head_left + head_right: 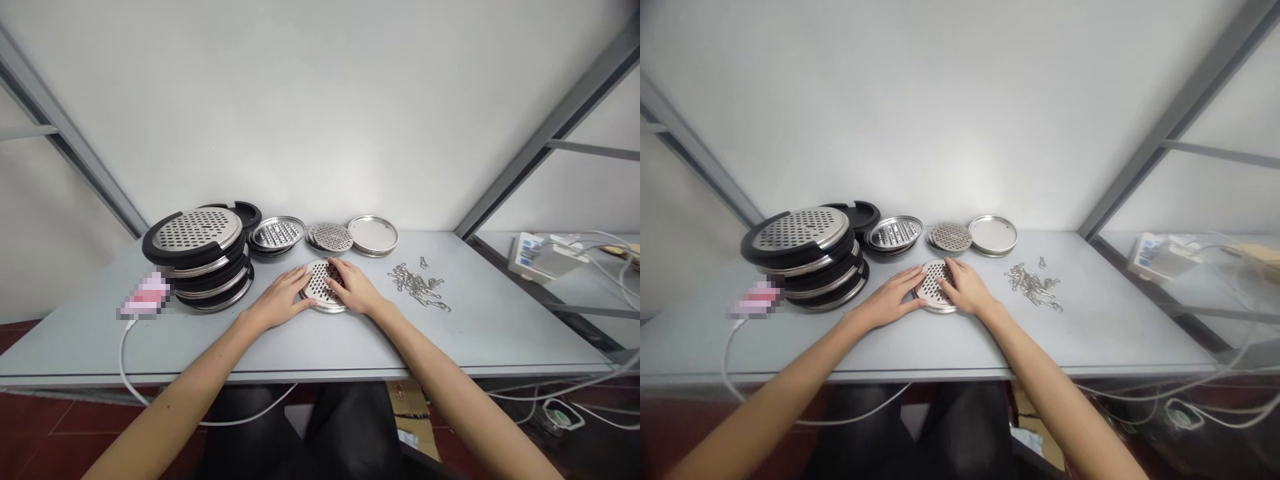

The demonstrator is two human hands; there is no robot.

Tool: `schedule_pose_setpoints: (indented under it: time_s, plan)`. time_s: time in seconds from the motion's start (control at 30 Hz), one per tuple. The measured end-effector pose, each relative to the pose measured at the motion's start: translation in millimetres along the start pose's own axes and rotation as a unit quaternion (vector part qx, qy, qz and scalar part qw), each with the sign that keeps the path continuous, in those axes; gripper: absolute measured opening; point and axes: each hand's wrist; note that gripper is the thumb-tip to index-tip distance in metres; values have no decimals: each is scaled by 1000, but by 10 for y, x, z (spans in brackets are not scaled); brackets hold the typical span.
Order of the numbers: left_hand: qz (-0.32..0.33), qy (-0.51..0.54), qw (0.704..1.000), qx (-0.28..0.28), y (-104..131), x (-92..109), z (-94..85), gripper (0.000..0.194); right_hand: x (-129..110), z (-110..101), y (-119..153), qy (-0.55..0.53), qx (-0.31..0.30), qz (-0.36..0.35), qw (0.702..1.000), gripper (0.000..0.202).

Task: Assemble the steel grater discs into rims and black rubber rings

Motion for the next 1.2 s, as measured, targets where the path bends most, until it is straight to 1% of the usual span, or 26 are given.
schedule_pose_setpoints:
  time_s: [0.07,0.13,0.17,0.23,0.3,0.37,0.4,0.47,0.53,0.57,0.63,0.7,0.73,0.77,0.8,0.9,1.0,1.1,1.2]
  plan:
    - [1,-9,1000,-8,-8,19,10,62,14,-22,-13,0,8,-5,1000,50]
    - [11,-16,1000,0,-14,44,17,60,37,-65,-21,0,-1,-13,1000,45]
    - [17,-19,1000,13,-21,60,12,56,53,-94,-22,0,-7,-14,1000,43]
    - [35,-27,997,58,-59,97,-31,43,89,-157,-21,1,-16,-7,1000,41]
    - [53,-45,991,115,-153,139,-141,30,129,-214,-19,3,-17,7,1000,40]
    - [50,-83,982,160,-318,172,-326,26,162,-253,-20,7,-16,19,1000,38]
    - [39,-111,980,162,-425,176,-439,26,175,-265,-22,10,-16,23,1000,36]
    - [-29,-183,973,136,-666,142,-675,30,191,-276,-27,17,-14,29,999,34]
    - [-128,-246,958,68,-904,42,-879,35,196,-280,-31,21,-14,30,999,33]
    - [-177,-262,948,29,-1007,-30,-957,37,194,-282,-32,21,-15,28,999,32]
    - [-278,-281,918,-19,-1161,-192,-1057,48,186,-289,-32,16,-18,22,999,28]
    - [-386,-275,878,-63,-1238,-342,-1094,66,176,-297,-32,9,-23,17,1000,26]
    - [-420,-263,865,-80,-1251,-400,-1095,72,172,-299,-33,6,-25,16,1000,25]
    - [-438,-254,858,-89,-1249,-442,-1090,75,170,-299,-34,4,-27,15,1000,25]
    - [-443,-245,857,-96,-1239,-471,-1081,73,170,-296,-36,4,-27,14,1000,26]
    - [-430,-238,865,-102,-1189,-488,-1051,55,182,-280,-39,5,-23,10,1000,28]
    - [-427,-250,864,-93,-1176,-466,-1025,43,197,-262,-39,5,-25,13,1000,30]
    - [-427,-267,861,-79,-1203,-438,-984,40,202,-255,-37,6,-24,15,1000,31]
    - [-405,-289,865,-63,-1223,-374,-931,37,199,-257,-37,6,-22,12,1000,31]
Point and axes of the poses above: each hand's wrist, its own y-axis away from the middle knuckle, its own z-axis out of the palm, x = y × z, and after that the axes turned 13 degrees about z, right-handed
